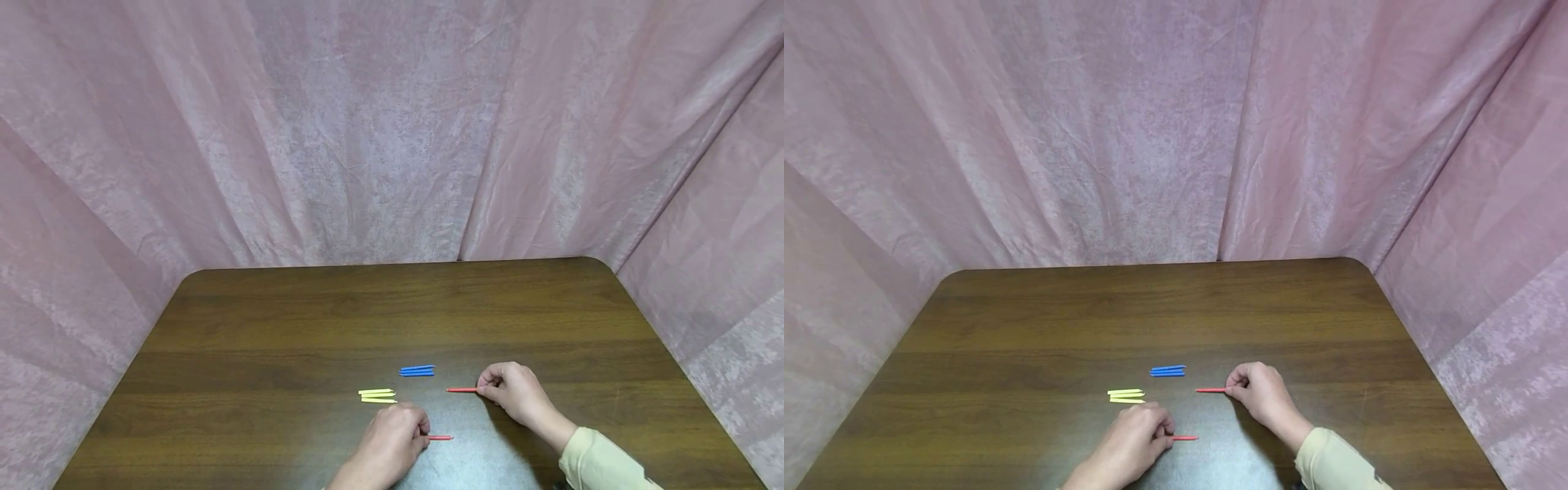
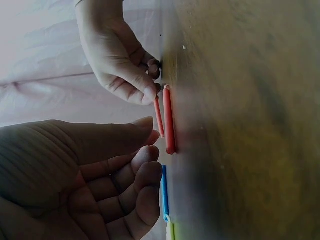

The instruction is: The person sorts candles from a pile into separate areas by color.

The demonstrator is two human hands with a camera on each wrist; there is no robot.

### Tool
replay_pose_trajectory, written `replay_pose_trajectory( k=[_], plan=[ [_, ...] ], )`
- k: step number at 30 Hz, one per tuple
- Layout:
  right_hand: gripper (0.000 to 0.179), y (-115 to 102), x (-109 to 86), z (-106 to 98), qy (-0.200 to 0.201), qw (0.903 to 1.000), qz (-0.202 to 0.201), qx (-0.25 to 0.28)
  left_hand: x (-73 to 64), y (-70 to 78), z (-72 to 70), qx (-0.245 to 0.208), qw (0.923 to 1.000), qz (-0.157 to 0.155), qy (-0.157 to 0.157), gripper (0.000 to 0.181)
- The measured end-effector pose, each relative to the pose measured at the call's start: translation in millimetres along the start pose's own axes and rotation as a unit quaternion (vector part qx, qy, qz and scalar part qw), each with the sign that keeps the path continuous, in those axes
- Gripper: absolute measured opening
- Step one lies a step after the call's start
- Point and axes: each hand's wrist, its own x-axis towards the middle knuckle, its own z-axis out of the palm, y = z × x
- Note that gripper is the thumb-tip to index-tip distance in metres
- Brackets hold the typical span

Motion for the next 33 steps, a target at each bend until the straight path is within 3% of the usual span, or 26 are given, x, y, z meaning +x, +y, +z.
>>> replay_pose_trajectory(
  k=[14, 24, 33],
  plan=[
    [0.019, -1.7, 1.6, -1.1, -0.002, 0.9999, 0.01, 0.0, 0.8, 1.8, 0.8, -0.009, 1.0, -0.005, 0.002, 0.021],
    [0.019, -0.1, 2.2, -1.3, -0.005, 1.0, 0.004, -0.003, 0.5, 0.9, 2.4, 0.054, 0.9985, 0.008, 0.005, 0.026],
    [0.014, -1.1, 0.1, -2.0, -0.005, 1.0, -0.005, 0.002, 0.6, -0.4, 2.4, 0.059, 0.9982, -0.008, 0.006, 0.029]
  ],
)
